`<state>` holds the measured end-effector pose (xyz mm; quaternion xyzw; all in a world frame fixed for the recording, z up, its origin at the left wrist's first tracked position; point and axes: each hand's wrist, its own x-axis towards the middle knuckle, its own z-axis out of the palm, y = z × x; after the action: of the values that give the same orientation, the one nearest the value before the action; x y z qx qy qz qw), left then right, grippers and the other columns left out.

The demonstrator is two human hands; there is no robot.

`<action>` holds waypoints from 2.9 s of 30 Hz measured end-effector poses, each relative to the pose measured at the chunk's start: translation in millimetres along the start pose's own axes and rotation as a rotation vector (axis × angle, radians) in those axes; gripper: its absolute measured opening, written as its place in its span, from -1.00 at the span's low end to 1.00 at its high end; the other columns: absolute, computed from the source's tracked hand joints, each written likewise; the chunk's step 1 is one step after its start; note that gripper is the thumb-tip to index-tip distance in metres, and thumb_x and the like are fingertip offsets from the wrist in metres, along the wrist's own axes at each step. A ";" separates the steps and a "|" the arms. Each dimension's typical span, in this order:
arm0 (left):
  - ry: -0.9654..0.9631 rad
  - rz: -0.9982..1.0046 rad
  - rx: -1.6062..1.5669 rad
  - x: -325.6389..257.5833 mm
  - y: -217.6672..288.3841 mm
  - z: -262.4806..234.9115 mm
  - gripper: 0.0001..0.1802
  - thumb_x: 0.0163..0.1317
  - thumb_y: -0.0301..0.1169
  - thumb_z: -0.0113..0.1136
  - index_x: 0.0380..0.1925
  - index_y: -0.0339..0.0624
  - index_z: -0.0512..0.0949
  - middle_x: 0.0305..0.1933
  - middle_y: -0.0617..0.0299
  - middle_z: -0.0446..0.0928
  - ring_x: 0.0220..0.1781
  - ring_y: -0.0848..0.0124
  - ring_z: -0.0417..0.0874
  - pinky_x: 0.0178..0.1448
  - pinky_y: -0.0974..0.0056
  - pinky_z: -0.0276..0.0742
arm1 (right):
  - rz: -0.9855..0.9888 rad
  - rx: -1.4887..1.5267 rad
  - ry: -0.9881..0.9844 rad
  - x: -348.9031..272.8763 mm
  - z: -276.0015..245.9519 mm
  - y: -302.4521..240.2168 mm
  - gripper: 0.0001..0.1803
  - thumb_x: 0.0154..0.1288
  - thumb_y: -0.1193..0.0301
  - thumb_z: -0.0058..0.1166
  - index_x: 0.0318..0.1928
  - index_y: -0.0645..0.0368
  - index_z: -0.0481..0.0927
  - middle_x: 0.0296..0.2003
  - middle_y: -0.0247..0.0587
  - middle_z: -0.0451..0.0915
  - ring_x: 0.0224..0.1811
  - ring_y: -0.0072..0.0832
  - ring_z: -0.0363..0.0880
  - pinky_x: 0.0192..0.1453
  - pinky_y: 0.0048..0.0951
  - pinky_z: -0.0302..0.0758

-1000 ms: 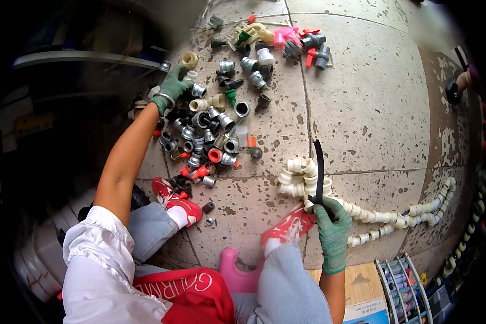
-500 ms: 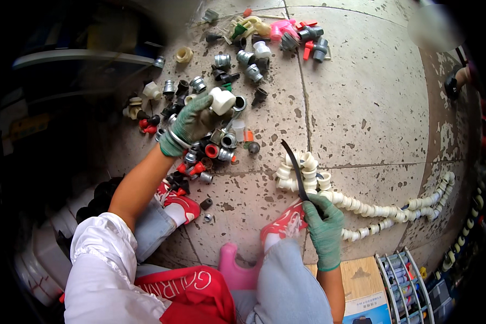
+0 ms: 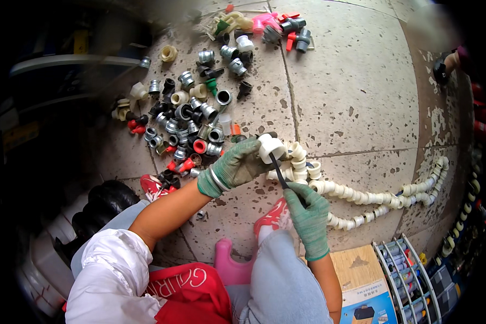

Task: The person sits on a small stool on the floor and uses a knife to cut white plastic pipe fittings. They then thread the cut fittings onto a black cable, creating a long chain of connected pieces. The person repeats this process, picking up fittings, cutting them, and adding them to the growing chain.

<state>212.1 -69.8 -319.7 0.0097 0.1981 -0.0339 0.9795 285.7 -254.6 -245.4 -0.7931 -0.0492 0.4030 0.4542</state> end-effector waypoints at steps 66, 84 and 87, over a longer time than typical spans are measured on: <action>0.416 0.772 1.528 41.5 97.6 -15.7 -0.24 -0.07 -0.65 0.31 0.20 -0.17 0.26 0.03 0.19 0.45 0.07 0.39 0.48 0.19 0.30 0.42 | 0.049 0.098 -0.015 4.1 -10.8 21.6 -0.82 0.20 0.53 0.15 -0.17 0.31 0.62 -0.56 -0.50 0.49 -0.55 -0.79 0.34 -0.49 -0.70 0.30; 0.195 0.273 0.332 13.3 53.1 -3.9 -0.30 0.10 -0.43 0.28 0.22 -0.14 0.18 0.17 0.04 0.38 0.16 0.23 0.48 0.25 0.19 0.41 | 0.006 0.114 0.022 1.5 -12.9 7.4 -0.82 0.21 0.55 0.12 -0.15 0.28 0.62 -0.54 -0.50 0.49 -0.53 -0.79 0.35 -0.47 -0.72 0.30; 0.166 0.245 0.304 11.4 40.7 -2.5 -0.32 0.11 -0.43 0.27 0.22 -0.13 0.19 0.18 0.01 0.36 0.17 0.19 0.47 0.26 0.17 0.40 | 0.013 0.106 0.013 2.2 -11.5 12.7 -0.81 0.21 0.54 0.13 -0.15 0.28 0.62 -0.53 -0.49 0.51 -0.52 -0.79 0.36 -0.46 -0.72 0.31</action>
<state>224.5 -29.8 -326.2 0.1842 0.2679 0.0567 0.9440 291.4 -268.8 -253.4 -0.7708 -0.0200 0.4028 0.4931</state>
